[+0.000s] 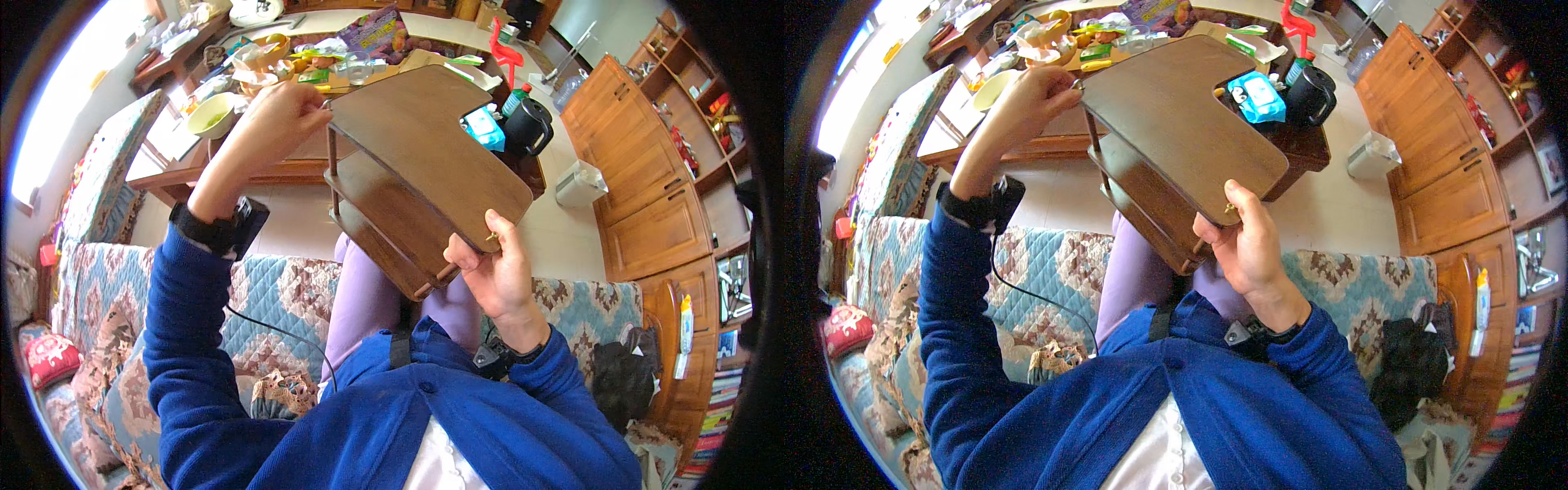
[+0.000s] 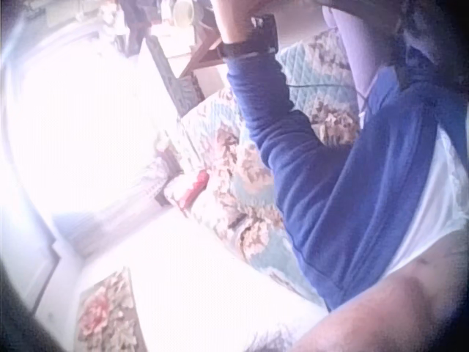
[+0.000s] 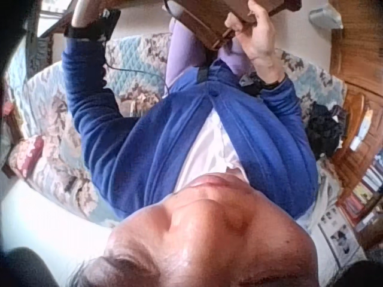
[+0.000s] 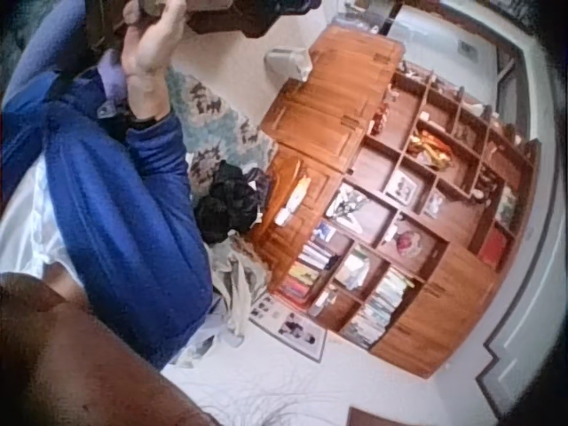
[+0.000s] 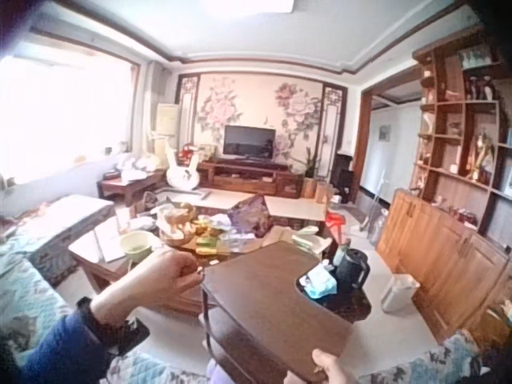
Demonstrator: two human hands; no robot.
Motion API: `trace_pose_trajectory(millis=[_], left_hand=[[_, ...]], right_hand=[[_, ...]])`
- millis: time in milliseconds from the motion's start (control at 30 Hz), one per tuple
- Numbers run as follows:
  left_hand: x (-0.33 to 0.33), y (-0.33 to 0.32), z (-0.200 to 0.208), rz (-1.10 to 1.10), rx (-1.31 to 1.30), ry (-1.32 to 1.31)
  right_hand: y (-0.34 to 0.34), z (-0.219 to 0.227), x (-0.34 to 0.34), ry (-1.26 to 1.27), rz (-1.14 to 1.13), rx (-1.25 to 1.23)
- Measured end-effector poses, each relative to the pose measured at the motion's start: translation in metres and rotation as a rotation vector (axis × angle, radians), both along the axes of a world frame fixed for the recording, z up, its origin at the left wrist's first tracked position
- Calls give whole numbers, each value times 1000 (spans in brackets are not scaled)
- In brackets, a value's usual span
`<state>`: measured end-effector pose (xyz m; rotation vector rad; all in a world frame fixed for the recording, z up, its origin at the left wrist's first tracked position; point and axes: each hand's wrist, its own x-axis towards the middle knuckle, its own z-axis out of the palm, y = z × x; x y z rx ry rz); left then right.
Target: The person assembles a small wooden stool by inserting dowels into pre-drilled holes and attaching legs to the seat. They then attach a second wooden panel to the assembled stool using screws and a screwdriver, tightening each screw to secure the panel.
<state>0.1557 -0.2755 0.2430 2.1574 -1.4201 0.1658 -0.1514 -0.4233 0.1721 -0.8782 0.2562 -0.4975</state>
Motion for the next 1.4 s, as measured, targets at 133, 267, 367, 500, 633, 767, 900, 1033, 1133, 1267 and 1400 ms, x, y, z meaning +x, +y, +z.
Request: trace_pose_trajectory(millis=[133, 267, 367, 500, 633, 767, 900, 1033, 1133, 1267, 1400], left_hand=[[4, -12, -1, -16, -71, -39], [0, -16, -7, 49, -119, -4], [-6, -25, -13, 156, -84, -98], [-1, -33, -3, 154, 14, -305], [-2, -29, -1, 190, 21, -250], [-15, -24, -8, 193, -149, -78], [-23, -23, -5, 263, -41, -262], [-24, -18, 1, 225, -94, 5], [-25, -16, -2, 239, -94, -24], [-16, -10, -1, 52, -94, -114], [-6, -9, -4, -59, -132, -124]], right_hand=[[-2, 2, -1, 60, -11, -82], [-1, 0, -3, 65, -19, -42], [0, -5, -1, -43, -13, 57], [3, -11, -1, -59, -4, 55], [3, -10, 1, -50, -15, 57], [9, -4, 0, 21, -96, 53], [17, 2, -1, 7, -125, 65], [20, 6, 0, 31, -157, 121], [18, 6, 2, 19, -141, 107], [14, 4, 1, 7, -115, 90], [13, 3, 1, -8, -91, 78]])
